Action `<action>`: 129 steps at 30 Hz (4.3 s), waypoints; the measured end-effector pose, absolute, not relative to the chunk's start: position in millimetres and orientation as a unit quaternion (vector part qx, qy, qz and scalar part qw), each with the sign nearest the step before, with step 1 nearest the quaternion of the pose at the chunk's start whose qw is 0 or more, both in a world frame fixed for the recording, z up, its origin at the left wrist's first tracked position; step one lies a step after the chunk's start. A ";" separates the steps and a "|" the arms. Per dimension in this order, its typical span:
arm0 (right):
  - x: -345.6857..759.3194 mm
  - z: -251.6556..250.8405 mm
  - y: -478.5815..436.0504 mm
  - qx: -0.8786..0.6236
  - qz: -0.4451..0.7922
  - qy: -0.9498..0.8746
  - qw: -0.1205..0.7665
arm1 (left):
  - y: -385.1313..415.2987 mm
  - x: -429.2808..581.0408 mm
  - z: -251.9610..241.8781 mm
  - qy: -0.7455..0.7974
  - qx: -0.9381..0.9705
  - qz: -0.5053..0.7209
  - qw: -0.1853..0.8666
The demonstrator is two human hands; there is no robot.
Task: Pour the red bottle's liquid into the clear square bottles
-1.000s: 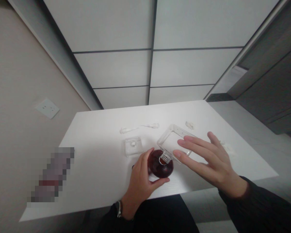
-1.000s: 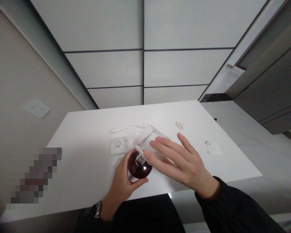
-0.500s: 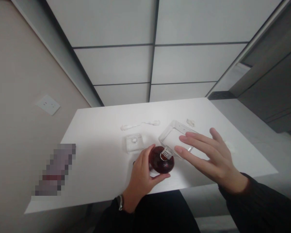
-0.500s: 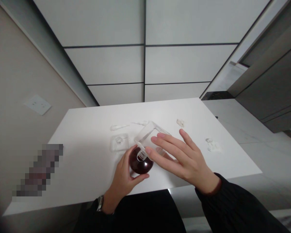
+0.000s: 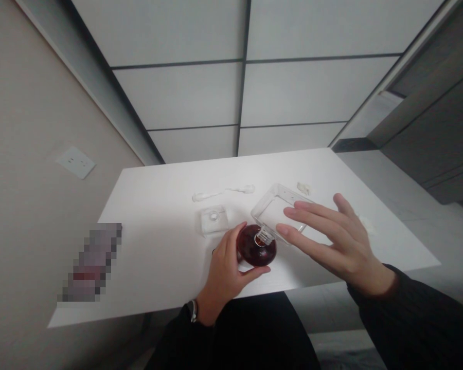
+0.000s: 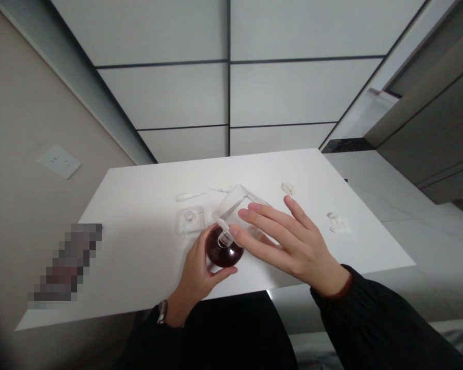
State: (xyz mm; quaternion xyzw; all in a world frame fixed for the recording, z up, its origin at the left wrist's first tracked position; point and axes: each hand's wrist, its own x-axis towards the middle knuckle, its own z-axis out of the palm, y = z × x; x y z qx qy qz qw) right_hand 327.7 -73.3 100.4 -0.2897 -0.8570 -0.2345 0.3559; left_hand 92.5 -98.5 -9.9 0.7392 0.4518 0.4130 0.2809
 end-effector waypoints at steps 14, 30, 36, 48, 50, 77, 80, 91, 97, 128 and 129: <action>331.2 102.2 -73.6 -0.290 -0.246 -0.862 0.334 | -98.4 91.9 -9.9 0.453 0.737 0.407 0.293; 331.2 104.4 -73.1 -0.284 -0.258 -0.865 0.323 | -98.5 92.6 -8.2 0.445 0.737 0.418 0.289; 330.2 106.3 -72.2 -0.281 -0.259 -0.864 0.328 | -98.3 92.3 -7.2 0.443 0.741 0.416 0.287; 330.1 107.9 -71.1 -0.267 -0.255 -0.869 0.330 | -97.3 93.9 -10.0 0.431 0.748 0.437 0.251; 329.3 108.3 -70.8 -0.263 -0.253 -0.870 0.332 | -97.4 93.9 -9.6 0.432 0.749 0.437 0.248; 332.1 108.4 -71.4 -0.267 -0.263 -0.870 0.321 | -96.7 93.9 -7.4 0.428 0.748 0.434 0.262; 332.5 108.4 -70.9 -0.266 -0.259 -0.872 0.320 | -96.7 94.0 -7.6 0.428 0.746 0.435 0.266; 330.4 105.3 -71.6 -0.273 -0.250 -0.868 0.331 | -96.8 92.9 -7.5 0.432 0.747 0.425 0.272; 330.7 103.2 -72.2 -0.283 -0.261 -0.863 0.328 | -96.9 93.5 -8.4 0.427 0.750 0.433 0.261; 330.9 107.5 -71.8 -0.273 -0.260 -0.869 0.321 | -95.9 93.5 -10.1 0.428 0.751 0.427 0.266; 330.8 108.2 -71.7 -0.271 -0.259 -0.869 0.323 | -95.8 93.5 -10.1 0.427 0.750 0.428 0.269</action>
